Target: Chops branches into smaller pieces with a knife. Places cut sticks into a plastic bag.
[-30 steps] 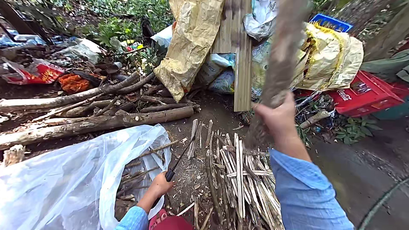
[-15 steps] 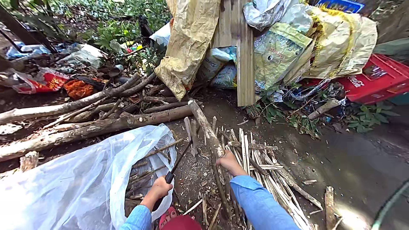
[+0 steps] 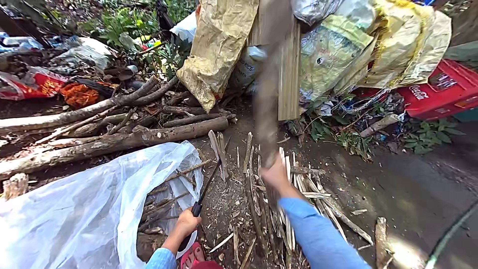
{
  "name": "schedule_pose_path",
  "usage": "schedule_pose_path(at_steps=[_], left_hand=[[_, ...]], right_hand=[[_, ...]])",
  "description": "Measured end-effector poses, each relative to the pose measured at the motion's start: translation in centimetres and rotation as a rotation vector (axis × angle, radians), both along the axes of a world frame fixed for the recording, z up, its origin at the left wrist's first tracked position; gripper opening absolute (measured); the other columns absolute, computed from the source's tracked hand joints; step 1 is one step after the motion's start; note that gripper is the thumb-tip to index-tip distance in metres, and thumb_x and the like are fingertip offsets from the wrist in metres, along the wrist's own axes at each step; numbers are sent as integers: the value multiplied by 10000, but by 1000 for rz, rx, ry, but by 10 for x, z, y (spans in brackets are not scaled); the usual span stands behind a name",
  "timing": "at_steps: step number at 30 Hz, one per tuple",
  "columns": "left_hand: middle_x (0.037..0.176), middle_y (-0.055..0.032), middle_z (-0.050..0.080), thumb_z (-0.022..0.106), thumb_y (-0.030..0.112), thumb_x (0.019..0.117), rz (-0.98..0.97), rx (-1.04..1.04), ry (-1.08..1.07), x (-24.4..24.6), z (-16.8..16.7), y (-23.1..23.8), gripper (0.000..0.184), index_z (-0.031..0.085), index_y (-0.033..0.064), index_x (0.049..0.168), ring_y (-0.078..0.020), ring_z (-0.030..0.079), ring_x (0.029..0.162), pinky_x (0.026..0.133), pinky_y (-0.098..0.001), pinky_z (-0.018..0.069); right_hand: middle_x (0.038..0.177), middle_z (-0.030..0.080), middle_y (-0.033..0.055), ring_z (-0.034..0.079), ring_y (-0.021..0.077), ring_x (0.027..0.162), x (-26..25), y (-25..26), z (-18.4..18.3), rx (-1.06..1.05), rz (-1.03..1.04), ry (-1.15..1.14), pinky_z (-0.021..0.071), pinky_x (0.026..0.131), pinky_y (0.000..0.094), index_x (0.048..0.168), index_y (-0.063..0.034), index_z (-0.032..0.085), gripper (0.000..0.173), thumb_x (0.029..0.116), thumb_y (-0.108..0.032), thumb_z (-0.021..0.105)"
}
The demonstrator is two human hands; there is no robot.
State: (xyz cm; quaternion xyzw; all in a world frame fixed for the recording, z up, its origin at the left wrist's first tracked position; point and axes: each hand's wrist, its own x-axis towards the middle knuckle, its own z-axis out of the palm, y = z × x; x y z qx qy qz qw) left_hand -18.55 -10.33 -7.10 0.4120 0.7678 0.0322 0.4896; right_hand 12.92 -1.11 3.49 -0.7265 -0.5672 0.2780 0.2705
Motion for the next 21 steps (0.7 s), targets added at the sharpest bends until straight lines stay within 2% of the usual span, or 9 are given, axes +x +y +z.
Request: schedule_pose_path(at_steps=[2, 5, 8, 11, 14, 16, 18, 19, 21], left_hand=[[1121, -223, 672, 681, 161, 949, -39, -25, 13, 7, -4, 5, 444, 570, 13, 1353, -311, 691, 932, 871, -493, 557], [1179, -242, 665, 681, 161, 944, -71, -42, 39, 4, -16, 10, 459, 569, 4, 1360, -344, 687, 1009, 919, -523, 545], [1168, -253, 673, 680, 175, 934, -79, -32, 48, 15, -30, 5, 448, 588, -5, 1334, -368, 684, 1038, 935, -553, 537], [1202, -265, 668, 682, 191, 944, -114, -29, 73, 22, -32, 6, 446, 593, -7, 1334, -394, 667, 1111, 977, -582, 514], [1187, -267, 667, 692, 184, 939, -143, -29, 70, 22, -31, 7, 434, 606, -14, 1316, -397, 661, 1109, 977, -586, 507], [1170, -262, 670, 702, 181, 929, -143, -19, 62, 19, -32, 8, 430, 613, -18, 1299, -390, 662, 1096, 971, -582, 506], [1157, -264, 669, 700, 176, 929, -133, -16, 50, 18, -36, 8, 424, 606, -30, 1287, -388, 665, 1080, 963, -574, 510], [1145, -263, 671, 700, 176, 928, -129, -12, 48, 18, -38, 6, 419, 608, -33, 1280, -388, 667, 1068, 956, -572, 513], [1131, -258, 676, 704, 189, 932, -127, -5, 55, 19, -41, 3, 416, 612, -32, 1272, -385, 672, 1051, 949, -568, 518]], right_hand=[[1307, 631, 272, 654, 421, 1175, 1, -8, -86, -503, 104, -226, 528, 968, 616, 1569, -26, 300, 980, 772, -228, 833], [1291, 630, 267, 651, 417, 1174, -15, -16, -114, -620, 78, -138, 533, 956, 613, 1491, -29, 407, 878, 765, -255, 845], [1199, 657, 263, 651, 401, 1108, -6, -17, -87, -506, 35, 141, 522, 930, 608, 1386, -6, 531, 782, 688, -104, 871], [1184, 651, 249, 657, 370, 1061, 14, -6, -6, -273, 54, 234, 545, 901, 570, 1395, 9, 518, 781, 685, -37, 840], [1058, 666, 224, 673, 315, 922, 33, 12, 84, 151, -1, 240, 562, 813, 524, 1342, 43, 521, 719, 707, -63, 840], [1098, 663, 176, 688, 234, 939, 43, 30, 112, 487, -57, 325, 595, 827, 457, 1393, 30, 455, 837, 672, -84, 862], [1165, 634, 122, 682, 145, 999, 37, 46, 119, 739, -89, 419, 596, 875, 359, 1434, 16, 380, 896, 671, -119, 829], [1177, 624, 124, 678, 144, 1011, 30, 46, 111, 762, -107, 450, 594, 883, 348, 1452, 17, 355, 912, 683, -116, 828], [1182, 628, 216, 676, 240, 1027, 17, 30, 53, 510, -132, 351, 585, 897, 406, 1478, 71, 329, 973, 676, -93, 856]])
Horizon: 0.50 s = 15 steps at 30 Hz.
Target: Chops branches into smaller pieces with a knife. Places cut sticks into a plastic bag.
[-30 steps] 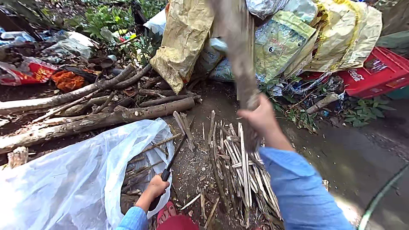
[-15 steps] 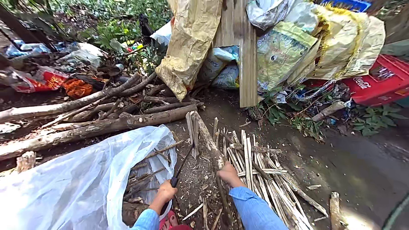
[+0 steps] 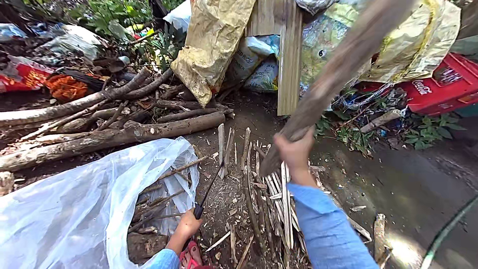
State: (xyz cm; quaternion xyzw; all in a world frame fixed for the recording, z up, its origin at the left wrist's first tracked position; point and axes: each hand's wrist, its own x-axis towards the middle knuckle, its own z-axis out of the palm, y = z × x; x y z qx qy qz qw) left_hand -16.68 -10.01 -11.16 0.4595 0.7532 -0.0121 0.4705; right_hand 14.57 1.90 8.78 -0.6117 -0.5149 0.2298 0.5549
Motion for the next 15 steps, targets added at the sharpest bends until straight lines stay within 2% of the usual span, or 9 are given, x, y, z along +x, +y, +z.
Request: schedule_pose_path(at_steps=[1, 2, 3, 5, 9, 12, 13, 14, 15], left_hand=[[1131, -258, 676, 704, 197, 937, -3, 2, 5, 0, -1, -2, 412, 616, -31, 1269, -386, 671, 1052, 949, -570, 516], [1139, -259, 676, 704, 207, 938, -12, 0, 15, 2, -2, -4, 414, 619, -26, 1270, -388, 670, 1065, 955, -573, 514], [1160, -260, 675, 699, 223, 941, -40, -11, 34, 6, -2, -5, 423, 621, -22, 1277, -392, 666, 1096, 969, -579, 512], [1235, -262, 665, 676, 254, 953, -134, -41, 106, 12, 2, 3, 450, 611, -12, 1310, -399, 644, 1187, 1017, -594, 496], [1308, -258, 645, 677, 254, 941, -218, -59, 186, 18, -10, 11, 508, 580, 10, 1376, -396, 620, 1253, 1054, -598, 482], [1320, -264, 638, 677, 245, 953, -260, -79, 213, 11, -18, 8, 518, 560, 0, 1394, -404, 615, 1261, 1059, -594, 478], [1322, -266, 638, 675, 242, 956, -265, -80, 215, 13, -23, 5, 518, 557, 2, 1400, -411, 613, 1262, 1058, -601, 476], [1312, -263, 644, 675, 239, 951, -266, -73, 218, 15, -29, 1, 516, 561, 7, 1398, -413, 621, 1251, 1050, -605, 481], [1307, -262, 647, 676, 238, 952, -266, -72, 221, 17, -33, -2, 519, 556, 7, 1400, -414, 624, 1247, 1048, -604, 484]], right_hand=[[1255, 619, 268, 658, 308, 1115, -3, -13, -43, -302, 52, -139, 549, 976, 460, 1512, 84, 308, 1004, 702, -107, 869], [1300, 619, 275, 646, 361, 1174, -3, -25, -87, -639, 131, -328, 526, 1008, 529, 1537, 49, 314, 990, 739, -150, 865], [1293, 636, 266, 655, 395, 1172, -1, -34, -129, -914, 217, -511, 529, 978, 586, 1538, 7, 330, 950, 763, -203, 840], [1285, 651, 246, 665, 406, 1167, 0, -46, -185, -1181, 292, -564, 535, 962, 609, 1540, -32, 330, 925, 787, -254, 819], [1215, 683, 229, 685, 387, 1126, -8, -75, -213, -1211, 197, -374, 546, 942, 592, 1489, -35, 389, 884, 767, -279, 836], [1242, 648, 252, 655, 372, 1135, -12, -97, -224, -1130, 213, 28, 527, 966, 561, 1463, -7, 435, 796, 780, -116, 830], [1178, 653, 240, 663, 335, 1045, -12, -105, -223, -1091, 213, 254, 548, 903, 514, 1422, 5, 475, 692, 804, -28, 784], [1010, 664, 194, 668, 273, 852, -14, -113, -223, -1041, 205, 500, 572, 754, 446, 1318, 6, 522, 512, 838, 27, 700], [818, 656, 136, 652, 218, 665, -16, -119, -223, -1001, 207, 727, 569, 607, 381, 1154, -14, 532, 281, 884, 24, 600]])
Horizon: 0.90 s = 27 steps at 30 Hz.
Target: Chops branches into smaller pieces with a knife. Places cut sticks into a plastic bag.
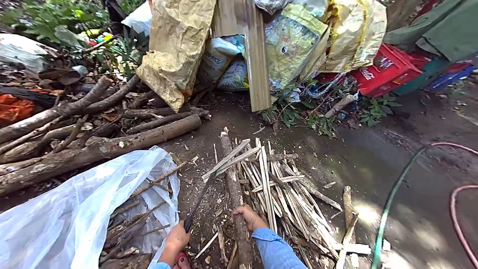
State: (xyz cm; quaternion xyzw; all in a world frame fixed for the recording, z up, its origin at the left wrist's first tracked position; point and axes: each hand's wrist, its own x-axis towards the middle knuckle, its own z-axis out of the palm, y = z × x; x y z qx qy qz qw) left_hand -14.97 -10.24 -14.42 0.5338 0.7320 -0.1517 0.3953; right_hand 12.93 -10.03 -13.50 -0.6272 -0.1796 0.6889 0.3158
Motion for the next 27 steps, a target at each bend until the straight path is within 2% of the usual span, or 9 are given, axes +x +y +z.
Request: schedule_pose_path(at_steps=[2, 6, 10, 12, 16, 19, 22, 24, 27], left_hand=[[1307, -264, 648, 679, 243, 956, 0, 1, 3, 1, -5, -4, 536, 542, 8, 1417, -415, 623, 1251, 1050, -599, 485], [1293, -278, 648, 703, 212, 943, 71, 36, -50, -3, -15, -8, 527, 555, -7, 1399, -417, 622, 1244, 1062, -595, 473], [1246, -304, 652, 710, 159, 937, 179, 100, -153, -2, -30, -18, 501, 563, -58, 1364, -429, 631, 1205, 1048, -591, 473], [1229, -312, 653, 713, 159, 932, 201, 117, -196, -3, -40, -25, 530, 545, -61, 1383, -438, 637, 1181, 1035, -600, 474], [1242, -324, 645, 755, 213, 933, 180, 117, -267, 3, -47, -35, 599, 519, -67, 1408, -448, 631, 1189, 1057, -597, 461], [1243, -322, 645, 763, 266, 936, 131, 77, -279, 5, -55, -37, 649, 494, -70, 1423, -443, 631, 1195, 1063, -587, 462], [1291, -340, 614, 770, 311, 936, 135, 47, -322, 4, -57, -30, 725, 445, -81, 1452, -456, 604, 1236, 1084, -587, 448], [1370, -374, 547, 814, 329, 880, 186, 248, -478, 7, -39, -17, 884, 358, -114, 1494, -493, 553, 1292, 1105, -604, 441], [1529, -397, 360, 734, 559, 763, 98, 720, -770, 34, 33, 24, 1206, 176, -170, 1546, -456, 405, 1431, 1168, -513, 376]], right_hand=[[729, 638, 107, 629, 193, 572, -4, -9, 1, 20, -114, 168, 555, 539, 348, 1083, -28, 510, 171, 914, -3, 522], [1145, 669, 245, 669, 356, 1041, -11, -26, -11, 16, 8, -429, 542, 906, 547, 1346, 28, 524, 685, 741, -59, 832], [1371, 610, 240, 593, 400, 1271, -9, -42, -30, -70, 177, -733, 465, 1057, 593, 1474, -19, 486, 854, 783, -345, 870], [1528, 465, 272, 472, 420, 1401, -4, -25, -18, 105, 105, -698, 383, 1156, 578, 1572, -8, 364, 1025, 786, -433, 866], [1652, 247, 290, 303, 349, 1527, -11, 44, 62, 648, -206, -299, 312, 1231, 459, 1624, 44, 112, 1099, 830, -261, 809], [1592, 328, 280, 399, 242, 1442, -25, 89, 105, 849, -401, -38, 376, 1167, 356, 1580, 93, 108, 944, 902, -243, 673], [1224, 594, 207, 581, 168, 1115, -37, 105, 115, 812, -546, 41, 474, 1013, 315, 1350, 134, 434, 408, 1070, -162, 430], [925, 627, 64, 607, 64, 869, -49, 97, 114, 863, -553, -33, 528, 851, 264, 1084, 80, 560, 249, 1025, -145, 469], [824, 583, -37, 574, -30, 777, -69, 77, 111, 935, -602, -77, 516, 776, 187, 970, 16, 561, 147, 940, -127, 562]])
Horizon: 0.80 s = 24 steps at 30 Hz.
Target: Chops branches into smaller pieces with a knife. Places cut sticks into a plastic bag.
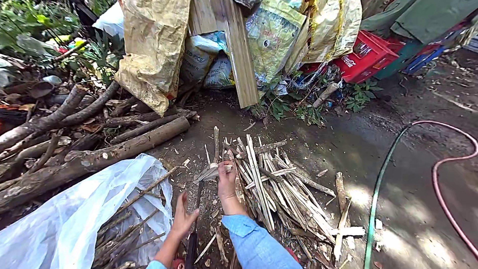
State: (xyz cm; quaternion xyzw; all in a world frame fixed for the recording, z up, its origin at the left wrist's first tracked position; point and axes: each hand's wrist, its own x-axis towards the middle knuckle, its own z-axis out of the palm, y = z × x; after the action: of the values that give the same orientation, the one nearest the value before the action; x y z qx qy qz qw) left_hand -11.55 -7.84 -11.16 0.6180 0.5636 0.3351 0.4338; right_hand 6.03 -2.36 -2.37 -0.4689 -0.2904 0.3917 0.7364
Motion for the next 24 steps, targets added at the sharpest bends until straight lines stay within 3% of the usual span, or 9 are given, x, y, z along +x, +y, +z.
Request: schedule_pose_path(at_steps=[2, 4, 6, 8, 14, 17, 19, 21, 24], left_hand=[[1524, -399, 377, 597, 840, 740, -82, 307, -33, 26, 55, 25, 1361, 211, -208, 1517, -383, 424, 1443, 1172, -426, 376], [1488, -370, 446, 526, 877, 790, -206, 473, -49, 49, 95, 42, 1270, 370, -191, 1459, -331, 458, 1427, 1175, -397, 380], [1355, -305, 599, 561, 679, 909, -305, 527, -30, 66, 116, 54, 906, 591, -137, 1301, -293, 575, 1307, 1111, -392, 439], [1085, -205, 728, 582, 362, 977, -316, 567, 7, 79, 117, 59, 462, 711, -78, 1034, -211, 696, 1063, 975, -331, 525], [807, -172, 691, 544, 223, 967, -266, 783, 155, 82, 100, 48, 312, 675, -32, 843, -241, 699, 784, 767, -319, 569], [832, -204, 709, 497, 203, 985, -140, 769, 131, 57, 97, 49, 356, 671, -69, 837, -242, 719, 827, 810, -330, 579], [888, -226, 713, 460, 186, 1000, 8, 674, 63, 31, 94, 53, 401, 649, -143, 870, -216, 716, 889, 867, -350, 571], [883, -138, 697, 421, 152, 1004, 203, 597, -68, 8, 93, 57, 375, 591, -164, 897, -85, 679, 884, 880, -287, 553], [757, 111, 624, 425, 101, 1015, 473, 601, -221, -4, 118, 62, 186, 519, 14, 880, 55, 648, 760, 802, -197, 565]], right_hand=[[796, 577, -60, 564, -43, 759, -9, -7, -1, 20, -34, 15, 504, 756, 168, 891, -17, 574, 112, 909, -125, 597], [730, 560, -81, 553, -47, 702, -16, -9, -2, 32, -50, 8, 500, 705, 161, 791, -57, 575, 125, 885, -126, 620], [705, 553, -72, 549, -35, 687, -21, -10, -2, 29, -62, 35, 496, 694, 168, 750, -57, 567, 144, 880, -92, 617], [686, 586, -59, 581, -9, 672, -20, -10, 0, -6, -101, 135, 523, 688, 193, 744, -63, 568, 167, 910, -65, 583], [509, 478, -99, 524, 37, 497, 22, 2, -11, -48, -245, 288, 504, 576, 234, 607, -182, 454, 443, 1038, -164, 354], [457, 453, -81, 498, 69, 424, 63, 9, -25, -124, -374, 480, 498, 518, 256, 584, -192, 395, 530, 1106, -226, 312], [472, 418, -57, 473, 99, 408, 93, 7, -41, -245, -507, 621, 502, 497, 291, 673, -166, 398, 481, 1127, -319, 350], [489, 388, -54, 448, 108, 396, 117, -2, -57, -308, -592, 718, 501, 473, 307, 741, -167, 407, 423, 1117, -359, 378], [460, 426, -57, 482, 108, 400, 133, -23, -56, -167, -464, 620, 528, 507, 311, 648, -183, 400, 470, 1111, -231, 334]])
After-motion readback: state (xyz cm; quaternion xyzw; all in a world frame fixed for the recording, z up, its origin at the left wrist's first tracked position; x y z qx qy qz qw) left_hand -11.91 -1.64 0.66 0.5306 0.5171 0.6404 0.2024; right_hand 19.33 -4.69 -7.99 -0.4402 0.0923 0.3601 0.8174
